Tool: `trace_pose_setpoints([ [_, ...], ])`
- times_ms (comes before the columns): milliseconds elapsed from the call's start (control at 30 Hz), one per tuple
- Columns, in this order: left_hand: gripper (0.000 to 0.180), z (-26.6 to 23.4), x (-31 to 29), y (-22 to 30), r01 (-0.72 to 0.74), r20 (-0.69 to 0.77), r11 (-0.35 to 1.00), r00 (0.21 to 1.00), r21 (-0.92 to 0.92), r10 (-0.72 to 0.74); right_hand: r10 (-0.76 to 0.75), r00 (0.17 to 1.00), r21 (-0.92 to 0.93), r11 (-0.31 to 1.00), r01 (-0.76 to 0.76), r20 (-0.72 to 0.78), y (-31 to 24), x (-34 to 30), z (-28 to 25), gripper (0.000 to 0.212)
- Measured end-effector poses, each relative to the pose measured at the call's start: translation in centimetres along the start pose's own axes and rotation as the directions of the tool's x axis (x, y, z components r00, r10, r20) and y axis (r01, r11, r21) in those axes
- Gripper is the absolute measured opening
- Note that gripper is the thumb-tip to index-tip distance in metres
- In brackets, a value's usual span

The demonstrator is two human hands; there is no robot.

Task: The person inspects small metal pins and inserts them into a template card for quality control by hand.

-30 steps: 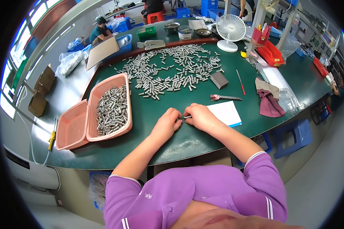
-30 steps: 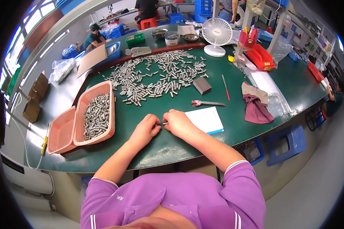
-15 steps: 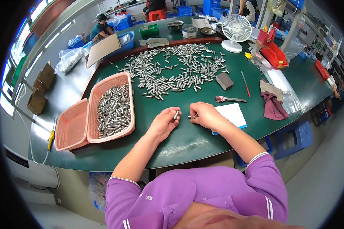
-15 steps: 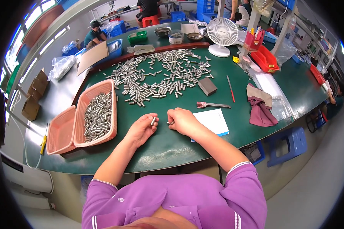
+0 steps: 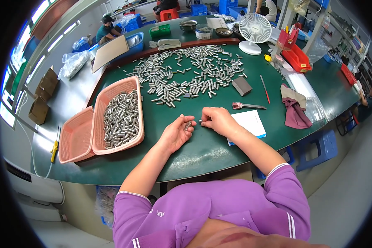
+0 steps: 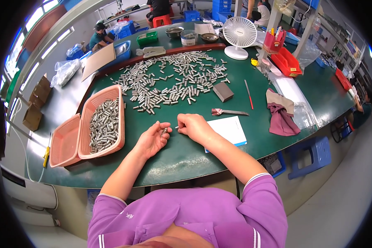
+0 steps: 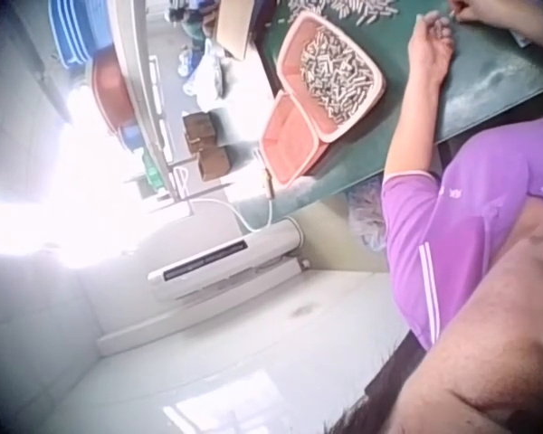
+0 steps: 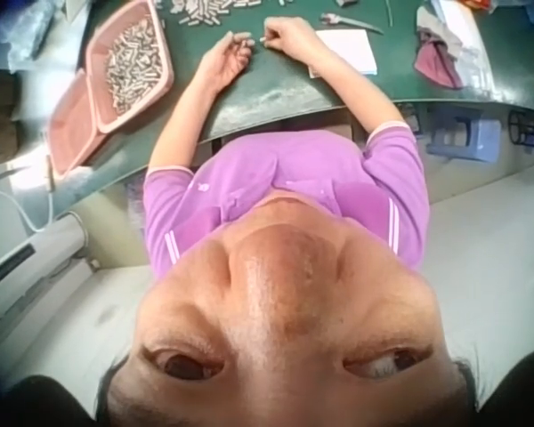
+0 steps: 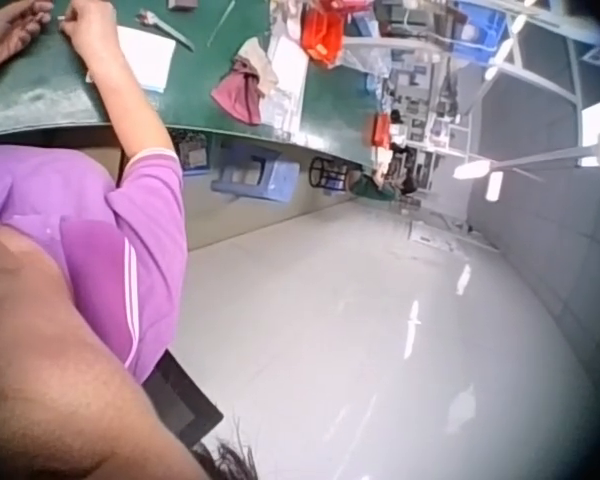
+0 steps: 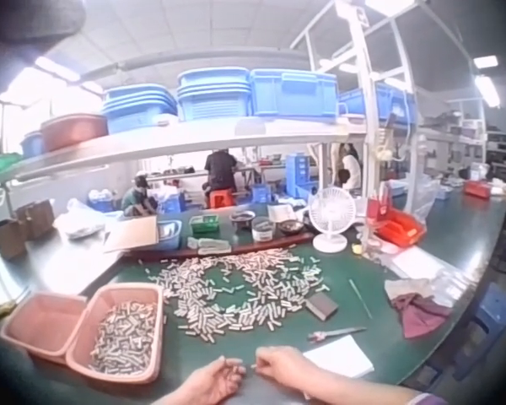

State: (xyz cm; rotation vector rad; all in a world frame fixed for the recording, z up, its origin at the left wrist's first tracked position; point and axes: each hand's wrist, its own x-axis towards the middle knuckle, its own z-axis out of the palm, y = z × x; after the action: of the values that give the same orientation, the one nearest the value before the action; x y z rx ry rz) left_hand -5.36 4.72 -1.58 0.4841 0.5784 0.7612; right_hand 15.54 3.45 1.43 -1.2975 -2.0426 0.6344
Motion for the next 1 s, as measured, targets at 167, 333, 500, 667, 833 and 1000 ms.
trace_pose_setpoints([
  [167,0.063,0.8,-0.3,-0.3,0.069,0.019,0.996,0.997,0.064,-0.071,-0.237,0.968,0.031,0.970,0.240,-0.083,-2.9,0.8,-0.1,0.017],
  [333,0.076,0.9,-1.1,0.2,0.297,0.124,0.955,0.947,0.018,-0.297,-0.528,0.849,0.018,0.849,0.528,-0.029,-3.1,1.0,2.1,0.015],
  [500,0.060,2.1,-1.2,0.1,0.276,-0.055,0.958,0.961,0.074,-0.272,-0.488,0.872,0.078,0.869,0.489,-0.031,-3.4,0.6,1.5,0.014],
  [667,0.016,-0.6,-0.8,0.7,0.131,0.089,0.987,0.986,0.095,-0.140,-0.494,0.829,-0.035,0.863,0.504,-0.263,-3.2,0.8,0.7,0.016],
  [833,0.015,2.3,-3.0,4.2,-0.327,0.022,0.883,0.940,0.337,0.340,-0.373,0.872,-0.090,0.927,0.364,-0.317,-1.6,0.6,0.6,0.015],
  [1000,0.013,-1.4,-6.2,10.4,-0.085,0.082,-0.042,0.543,0.995,0.836,-0.346,0.925,-0.125,0.936,0.329,-0.158,-1.0,0.2,1.8,0.015],
])
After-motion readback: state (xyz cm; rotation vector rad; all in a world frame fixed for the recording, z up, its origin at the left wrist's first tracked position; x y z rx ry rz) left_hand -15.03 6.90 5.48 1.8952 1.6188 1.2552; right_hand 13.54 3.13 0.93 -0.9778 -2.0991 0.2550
